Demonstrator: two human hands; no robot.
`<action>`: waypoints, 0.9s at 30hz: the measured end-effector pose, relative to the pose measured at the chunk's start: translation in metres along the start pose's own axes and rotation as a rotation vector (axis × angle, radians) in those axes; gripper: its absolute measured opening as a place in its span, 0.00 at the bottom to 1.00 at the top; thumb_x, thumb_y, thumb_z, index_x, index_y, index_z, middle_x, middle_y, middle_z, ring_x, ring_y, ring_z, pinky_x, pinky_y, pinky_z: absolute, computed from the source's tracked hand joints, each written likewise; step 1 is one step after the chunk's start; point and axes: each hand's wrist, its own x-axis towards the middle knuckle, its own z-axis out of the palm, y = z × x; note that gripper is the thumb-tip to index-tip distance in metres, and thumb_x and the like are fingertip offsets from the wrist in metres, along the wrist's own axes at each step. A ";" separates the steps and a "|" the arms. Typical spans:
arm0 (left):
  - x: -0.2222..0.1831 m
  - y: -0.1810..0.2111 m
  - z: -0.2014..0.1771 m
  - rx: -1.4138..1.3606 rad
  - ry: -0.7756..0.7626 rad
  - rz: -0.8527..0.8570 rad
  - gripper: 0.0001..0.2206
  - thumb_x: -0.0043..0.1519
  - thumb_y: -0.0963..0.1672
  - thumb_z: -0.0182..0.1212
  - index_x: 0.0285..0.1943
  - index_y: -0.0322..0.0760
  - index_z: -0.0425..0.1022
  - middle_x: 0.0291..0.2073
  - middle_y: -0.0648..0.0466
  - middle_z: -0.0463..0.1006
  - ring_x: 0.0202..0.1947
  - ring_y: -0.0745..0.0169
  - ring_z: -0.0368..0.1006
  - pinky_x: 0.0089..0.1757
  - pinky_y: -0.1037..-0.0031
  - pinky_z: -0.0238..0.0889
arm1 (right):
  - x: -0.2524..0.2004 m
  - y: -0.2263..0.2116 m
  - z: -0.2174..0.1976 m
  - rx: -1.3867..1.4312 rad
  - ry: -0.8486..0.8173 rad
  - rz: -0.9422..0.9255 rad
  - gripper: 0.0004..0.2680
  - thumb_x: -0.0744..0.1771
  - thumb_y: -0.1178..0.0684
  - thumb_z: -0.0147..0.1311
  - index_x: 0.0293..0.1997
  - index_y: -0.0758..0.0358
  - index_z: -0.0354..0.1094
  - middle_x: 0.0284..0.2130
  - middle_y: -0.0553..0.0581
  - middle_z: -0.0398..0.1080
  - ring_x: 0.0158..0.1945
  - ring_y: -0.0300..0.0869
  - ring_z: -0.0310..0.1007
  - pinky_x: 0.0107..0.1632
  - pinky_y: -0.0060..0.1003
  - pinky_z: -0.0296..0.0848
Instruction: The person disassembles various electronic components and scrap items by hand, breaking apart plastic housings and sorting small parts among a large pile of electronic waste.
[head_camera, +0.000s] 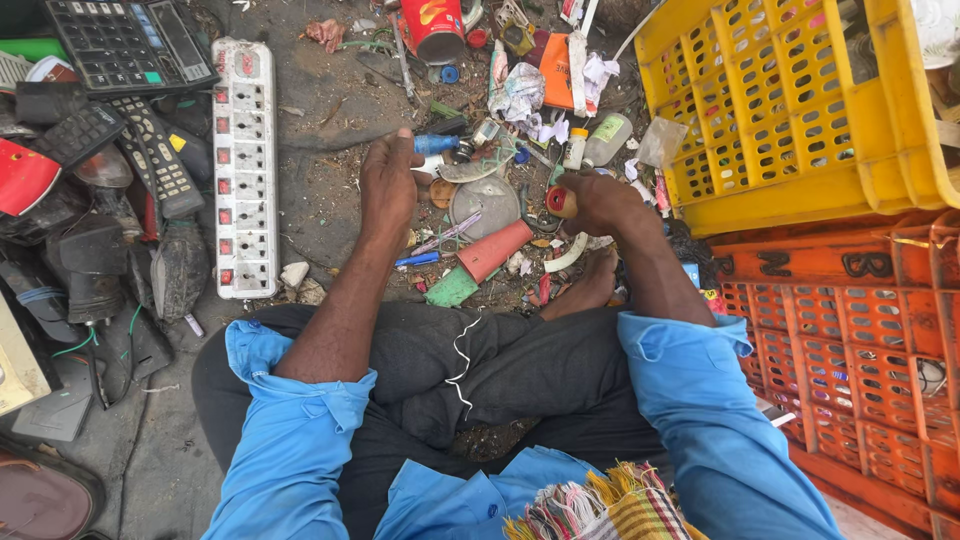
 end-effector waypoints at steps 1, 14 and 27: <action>0.000 -0.001 -0.002 0.001 -0.008 0.000 0.22 0.67 0.54 0.51 0.58 0.36 0.70 0.38 0.52 0.75 0.31 0.70 0.74 0.28 0.78 0.70 | 0.004 -0.010 0.005 -0.141 -0.035 0.056 0.33 0.54 0.48 0.76 0.65 0.54 0.63 0.59 0.65 0.68 0.58 0.62 0.69 0.54 0.52 0.70; -0.036 0.038 0.015 -0.256 -0.419 -0.313 0.25 0.55 0.48 0.67 0.61 0.45 0.64 0.44 0.52 0.76 0.39 0.62 0.78 0.36 0.69 0.77 | -0.011 -0.063 -0.012 1.150 0.042 0.021 0.28 0.65 0.39 0.57 0.71 0.60 0.54 0.58 0.58 0.70 0.54 0.46 0.78 0.49 0.43 0.80; -0.014 0.026 -0.034 1.079 0.149 0.209 0.27 0.52 0.44 0.73 0.59 0.31 0.67 0.48 0.38 0.73 0.45 0.38 0.75 0.43 0.52 0.69 | 0.043 -0.092 0.063 -0.091 0.182 0.060 0.36 0.53 0.35 0.75 0.57 0.72 0.63 0.53 0.70 0.63 0.60 0.63 0.63 0.58 0.56 0.65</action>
